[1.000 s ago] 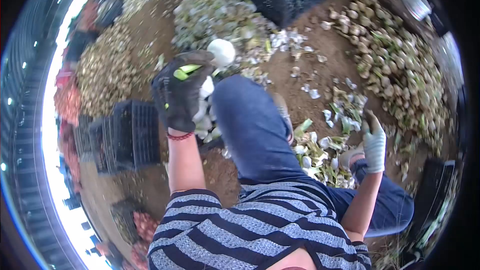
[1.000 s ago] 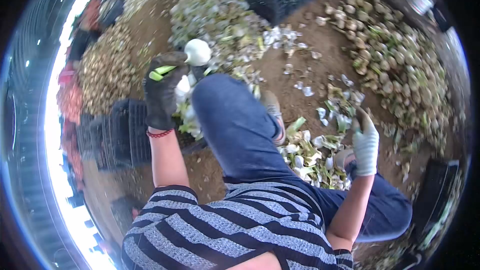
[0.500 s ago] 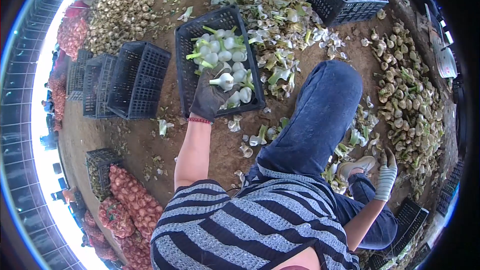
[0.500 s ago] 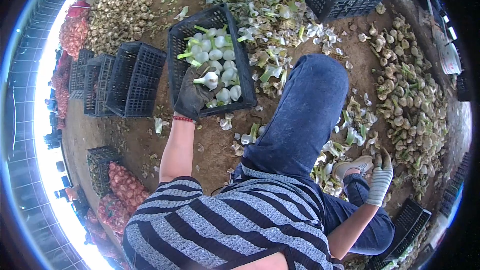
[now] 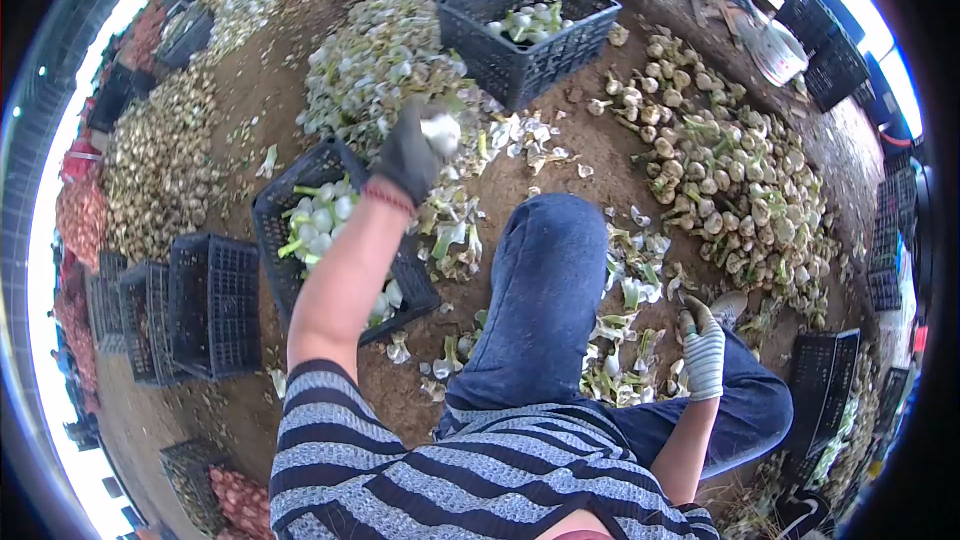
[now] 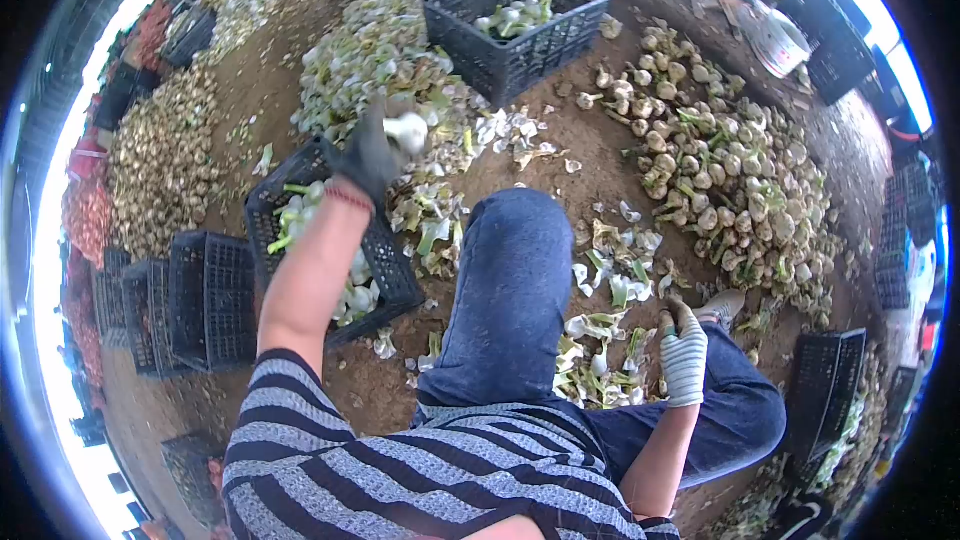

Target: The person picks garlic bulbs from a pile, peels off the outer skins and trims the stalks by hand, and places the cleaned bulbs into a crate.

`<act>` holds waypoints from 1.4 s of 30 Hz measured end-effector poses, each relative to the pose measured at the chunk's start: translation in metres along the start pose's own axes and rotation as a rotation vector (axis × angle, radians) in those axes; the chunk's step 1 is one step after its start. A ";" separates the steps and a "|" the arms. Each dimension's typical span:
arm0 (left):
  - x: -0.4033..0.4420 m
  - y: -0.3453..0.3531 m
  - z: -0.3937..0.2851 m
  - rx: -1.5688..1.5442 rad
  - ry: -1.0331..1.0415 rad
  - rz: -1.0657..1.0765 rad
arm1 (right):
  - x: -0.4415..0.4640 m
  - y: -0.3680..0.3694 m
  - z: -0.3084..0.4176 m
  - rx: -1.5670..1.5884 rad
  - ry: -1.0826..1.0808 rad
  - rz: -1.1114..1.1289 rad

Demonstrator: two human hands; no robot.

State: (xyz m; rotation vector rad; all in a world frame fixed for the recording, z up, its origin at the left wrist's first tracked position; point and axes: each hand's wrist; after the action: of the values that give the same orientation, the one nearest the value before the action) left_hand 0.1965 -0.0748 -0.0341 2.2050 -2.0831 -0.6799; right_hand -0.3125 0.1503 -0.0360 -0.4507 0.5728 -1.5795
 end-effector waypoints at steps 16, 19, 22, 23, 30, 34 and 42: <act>0.038 0.071 0.119 0.611 0.011 0.228 | -0.056 -0.039 0.039 -0.081 -0.127 -0.219; 0.010 0.103 0.143 0.524 -0.188 0.123 | -0.089 -0.074 0.070 -0.043 -0.212 -0.377; -0.009 0.124 0.152 0.548 -0.211 0.131 | -0.128 -0.113 0.083 -0.040 -0.257 -0.581; -0.014 0.129 0.153 0.550 -0.213 0.140 | -0.139 -0.121 0.080 -0.109 -0.348 -0.713; -0.042 0.131 0.162 0.520 -0.246 0.118 | -0.191 -0.141 0.055 -0.166 -0.192 -0.835; -0.051 0.108 0.160 0.472 -0.251 0.108 | -0.201 -0.138 0.056 -0.055 -0.169 -0.887; -0.086 0.062 0.128 0.443 -0.255 0.248 | -0.268 -0.124 0.072 -0.048 0.106 -1.020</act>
State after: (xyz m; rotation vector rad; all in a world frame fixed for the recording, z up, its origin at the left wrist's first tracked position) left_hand 0.0948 0.0357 -0.1049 2.0741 -2.8131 -0.5436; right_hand -0.3441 0.4156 0.1096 -0.7660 0.4768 -2.5727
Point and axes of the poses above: each hand's wrist, its own x-axis towards the middle knuckle, its own y-axis out of the palm, z = x × y, and after that the axes turned 11 degrees about -y, right-handed
